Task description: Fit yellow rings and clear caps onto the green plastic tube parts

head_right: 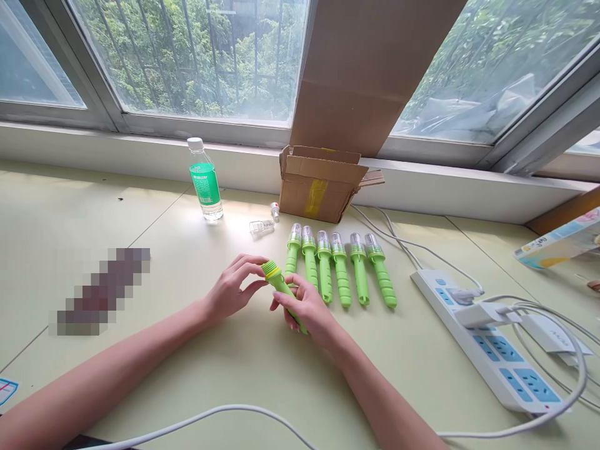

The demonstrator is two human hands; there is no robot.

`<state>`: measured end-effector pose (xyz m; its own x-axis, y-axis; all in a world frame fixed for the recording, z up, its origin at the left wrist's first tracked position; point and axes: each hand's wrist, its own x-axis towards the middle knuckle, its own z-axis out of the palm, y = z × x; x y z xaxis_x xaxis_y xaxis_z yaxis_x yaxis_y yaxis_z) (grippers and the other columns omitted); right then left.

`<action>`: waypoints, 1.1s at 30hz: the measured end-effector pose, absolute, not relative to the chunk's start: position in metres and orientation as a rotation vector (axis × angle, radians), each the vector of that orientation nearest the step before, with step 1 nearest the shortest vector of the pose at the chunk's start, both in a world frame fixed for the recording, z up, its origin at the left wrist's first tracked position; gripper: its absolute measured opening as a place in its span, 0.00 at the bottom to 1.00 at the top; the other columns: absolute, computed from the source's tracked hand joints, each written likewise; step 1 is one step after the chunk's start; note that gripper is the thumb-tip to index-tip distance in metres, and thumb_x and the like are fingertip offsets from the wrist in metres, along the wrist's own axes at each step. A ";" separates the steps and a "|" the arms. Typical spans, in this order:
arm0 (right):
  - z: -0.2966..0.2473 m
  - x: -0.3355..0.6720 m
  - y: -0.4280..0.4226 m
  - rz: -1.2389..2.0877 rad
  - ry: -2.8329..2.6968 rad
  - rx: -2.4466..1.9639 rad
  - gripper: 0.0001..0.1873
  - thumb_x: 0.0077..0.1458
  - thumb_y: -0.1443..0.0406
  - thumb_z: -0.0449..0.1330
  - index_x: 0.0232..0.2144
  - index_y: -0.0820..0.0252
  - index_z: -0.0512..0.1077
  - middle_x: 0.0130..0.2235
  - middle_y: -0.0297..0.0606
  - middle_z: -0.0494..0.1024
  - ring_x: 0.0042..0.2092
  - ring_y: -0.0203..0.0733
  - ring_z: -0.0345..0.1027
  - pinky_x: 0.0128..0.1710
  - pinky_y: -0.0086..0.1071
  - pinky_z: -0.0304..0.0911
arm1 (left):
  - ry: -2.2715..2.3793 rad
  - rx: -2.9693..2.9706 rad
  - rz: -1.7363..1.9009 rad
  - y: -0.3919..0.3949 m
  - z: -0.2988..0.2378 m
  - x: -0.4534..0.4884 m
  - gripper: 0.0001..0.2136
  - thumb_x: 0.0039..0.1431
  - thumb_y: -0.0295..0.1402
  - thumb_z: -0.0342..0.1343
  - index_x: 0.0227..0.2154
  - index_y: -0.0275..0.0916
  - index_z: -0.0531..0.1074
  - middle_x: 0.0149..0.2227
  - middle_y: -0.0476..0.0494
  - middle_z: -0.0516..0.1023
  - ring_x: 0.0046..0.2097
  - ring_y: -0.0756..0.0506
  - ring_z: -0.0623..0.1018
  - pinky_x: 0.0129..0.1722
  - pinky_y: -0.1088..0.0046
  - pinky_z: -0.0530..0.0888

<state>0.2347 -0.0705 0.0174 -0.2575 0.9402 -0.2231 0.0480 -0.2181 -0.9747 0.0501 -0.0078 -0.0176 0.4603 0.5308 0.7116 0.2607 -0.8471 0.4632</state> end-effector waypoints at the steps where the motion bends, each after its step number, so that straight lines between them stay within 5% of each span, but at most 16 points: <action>1: 0.017 0.235 -0.070 1.563 -1.303 -1.247 0.17 0.51 0.54 0.61 0.37 0.58 0.64 0.31 0.36 0.76 0.16 0.29 0.58 0.15 0.26 0.50 | 0.678 2.427 1.341 -0.008 -0.018 0.050 0.05 0.57 0.28 0.55 0.37 0.39 0.67 0.46 0.40 0.74 0.48 0.45 0.73 0.44 0.64 0.74; 6: 0.014 0.234 -0.070 1.562 -1.326 -1.202 0.18 0.54 0.50 0.56 0.30 0.60 0.68 0.28 0.35 0.72 0.20 0.32 0.62 0.19 0.28 0.58 | 0.662 2.415 1.358 -0.009 -0.013 0.049 0.06 0.57 0.29 0.55 0.38 0.39 0.67 0.45 0.39 0.74 0.48 0.44 0.73 0.44 0.63 0.74; 11: 0.013 0.235 -0.070 1.577 -1.321 -1.213 0.19 0.55 0.49 0.54 0.31 0.59 0.67 0.26 0.33 0.70 0.17 0.29 0.57 0.15 0.26 0.51 | 0.642 2.422 1.303 -0.009 -0.011 0.048 0.11 0.54 0.35 0.59 0.39 0.39 0.66 0.47 0.37 0.73 0.48 0.43 0.73 0.44 0.61 0.74; 18: 0.018 0.235 -0.070 1.600 -1.300 -1.245 0.17 0.50 0.55 0.62 0.38 0.57 0.63 0.26 0.31 0.73 0.15 0.28 0.55 0.14 0.24 0.49 | 0.647 2.449 1.357 -0.008 -0.017 0.049 0.05 0.57 0.27 0.55 0.36 0.39 0.67 0.45 0.41 0.74 0.47 0.45 0.73 0.43 0.65 0.74; 25: 0.015 0.235 -0.070 1.573 -1.302 -1.169 0.17 0.56 0.51 0.55 0.35 0.59 0.67 0.29 0.35 0.72 0.21 0.32 0.62 0.20 0.28 0.59 | 0.669 2.450 1.374 -0.008 -0.016 0.049 0.07 0.56 0.28 0.56 0.38 0.39 0.67 0.45 0.40 0.74 0.48 0.45 0.72 0.44 0.65 0.74; 29: 0.014 0.235 -0.070 1.583 -1.322 -1.210 0.17 0.57 0.51 0.53 0.34 0.60 0.67 0.26 0.33 0.72 0.17 0.29 0.56 0.15 0.26 0.51 | 0.688 2.456 1.347 -0.008 -0.017 0.050 0.06 0.57 0.28 0.55 0.38 0.39 0.67 0.44 0.40 0.74 0.47 0.45 0.72 0.43 0.66 0.74; 33: 0.015 0.236 -0.070 1.582 -1.310 -1.271 0.17 0.51 0.55 0.62 0.38 0.58 0.64 0.26 0.31 0.74 0.15 0.27 0.54 0.14 0.24 0.48 | 0.694 2.472 1.355 -0.008 -0.019 0.050 0.06 0.57 0.28 0.55 0.37 0.39 0.66 0.44 0.41 0.74 0.47 0.45 0.72 0.43 0.66 0.74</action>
